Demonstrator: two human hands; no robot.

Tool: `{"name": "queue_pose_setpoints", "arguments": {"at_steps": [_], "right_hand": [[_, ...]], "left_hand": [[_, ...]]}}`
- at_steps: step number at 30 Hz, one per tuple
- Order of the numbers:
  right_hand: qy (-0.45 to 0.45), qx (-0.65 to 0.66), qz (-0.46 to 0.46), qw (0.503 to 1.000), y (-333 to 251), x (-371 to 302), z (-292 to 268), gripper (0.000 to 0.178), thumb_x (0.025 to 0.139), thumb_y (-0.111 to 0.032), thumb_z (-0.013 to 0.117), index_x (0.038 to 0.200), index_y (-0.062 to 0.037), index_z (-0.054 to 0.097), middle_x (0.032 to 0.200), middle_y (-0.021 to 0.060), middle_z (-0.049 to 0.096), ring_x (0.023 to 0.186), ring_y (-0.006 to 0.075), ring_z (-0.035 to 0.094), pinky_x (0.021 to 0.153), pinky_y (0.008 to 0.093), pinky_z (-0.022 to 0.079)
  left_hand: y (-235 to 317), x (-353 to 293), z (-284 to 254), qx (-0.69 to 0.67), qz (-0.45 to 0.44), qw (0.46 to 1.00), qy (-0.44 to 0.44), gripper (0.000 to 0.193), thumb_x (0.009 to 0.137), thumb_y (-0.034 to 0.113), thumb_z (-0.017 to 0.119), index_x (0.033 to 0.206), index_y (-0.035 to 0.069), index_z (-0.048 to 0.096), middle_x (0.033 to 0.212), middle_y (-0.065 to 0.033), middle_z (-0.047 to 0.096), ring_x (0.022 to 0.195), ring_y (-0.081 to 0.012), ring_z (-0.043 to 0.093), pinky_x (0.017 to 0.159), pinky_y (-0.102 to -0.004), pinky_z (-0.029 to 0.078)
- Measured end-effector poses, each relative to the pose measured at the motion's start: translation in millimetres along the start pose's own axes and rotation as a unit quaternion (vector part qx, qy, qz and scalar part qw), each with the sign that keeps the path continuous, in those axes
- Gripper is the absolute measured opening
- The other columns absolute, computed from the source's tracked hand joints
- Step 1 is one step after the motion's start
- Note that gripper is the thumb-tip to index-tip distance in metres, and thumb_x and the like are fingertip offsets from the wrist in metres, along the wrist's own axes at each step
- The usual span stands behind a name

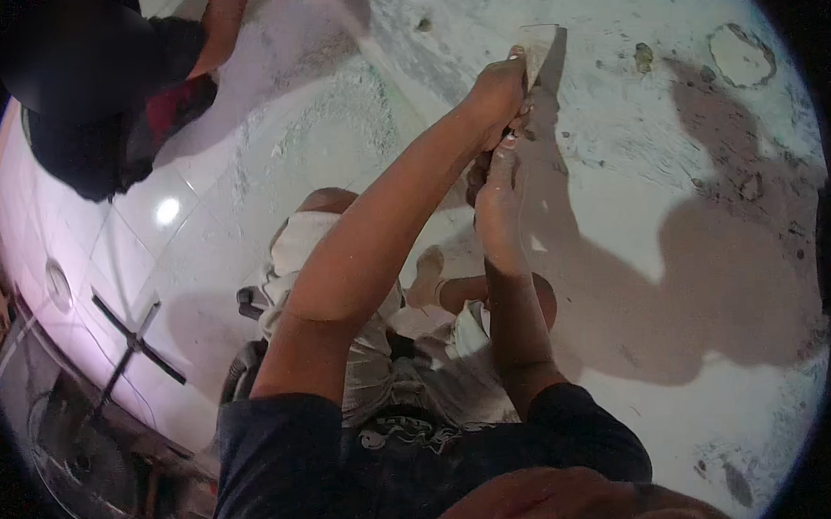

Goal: Scraping old paint or plaster from a wall using a putty knife.

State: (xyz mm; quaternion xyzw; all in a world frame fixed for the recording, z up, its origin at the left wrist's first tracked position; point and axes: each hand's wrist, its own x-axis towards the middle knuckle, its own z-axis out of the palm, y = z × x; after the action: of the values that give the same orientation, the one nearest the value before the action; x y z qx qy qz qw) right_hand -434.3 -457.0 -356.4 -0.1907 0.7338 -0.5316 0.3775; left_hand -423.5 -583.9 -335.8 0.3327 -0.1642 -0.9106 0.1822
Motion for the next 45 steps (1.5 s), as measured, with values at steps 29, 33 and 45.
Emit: {"name": "queue_pose_setpoints", "arguments": {"at_steps": [29,33,45], "right_hand": [[0.073,0.006,-0.023,0.997,-6,6,20,0.044,0.099,-0.035,0.036,0.102,0.0051,0.054,0.086,0.0075,0.055,0.073,0.0142,0.048,0.064,0.0299,0.037],[0.076,-0.11,-0.092,0.987,-22,-9,44,0.043,0.099,-0.034,0.037,0.098,0.0052,0.055,0.082,0.0058,0.053,0.072,0.0096,0.044,0.06,0.0294,0.035],[0.173,-0.147,-0.205,0.952,41,5,6,0.045,0.1,-0.04,0.035,0.095,0.0002,0.054,0.074,0.0012,0.046,0.065,0.0085,0.041,0.057,0.0255,0.031]], "left_hand": [[11,23,-3,0.081,0.053,0.995,0.025,0.053,0.097,0.053,0.029,0.069,0.009,0.042,0.054,-0.0032,0.039,0.042,-0.0157,0.032,0.041,-0.0311,0.031],[-17,51,-35,0.201,0.169,0.963,0.059,0.051,0.097,0.047,0.033,0.08,0.002,0.05,0.06,-0.0076,0.045,0.051,-0.0191,0.044,0.045,-0.0322,0.034],[21,1,8,0.066,-0.03,0.997,0.02,0.052,0.097,0.055,0.028,0.08,0.009,0.046,0.052,-0.0009,0.035,0.038,-0.0138,0.029,0.037,-0.03,0.026]]}}
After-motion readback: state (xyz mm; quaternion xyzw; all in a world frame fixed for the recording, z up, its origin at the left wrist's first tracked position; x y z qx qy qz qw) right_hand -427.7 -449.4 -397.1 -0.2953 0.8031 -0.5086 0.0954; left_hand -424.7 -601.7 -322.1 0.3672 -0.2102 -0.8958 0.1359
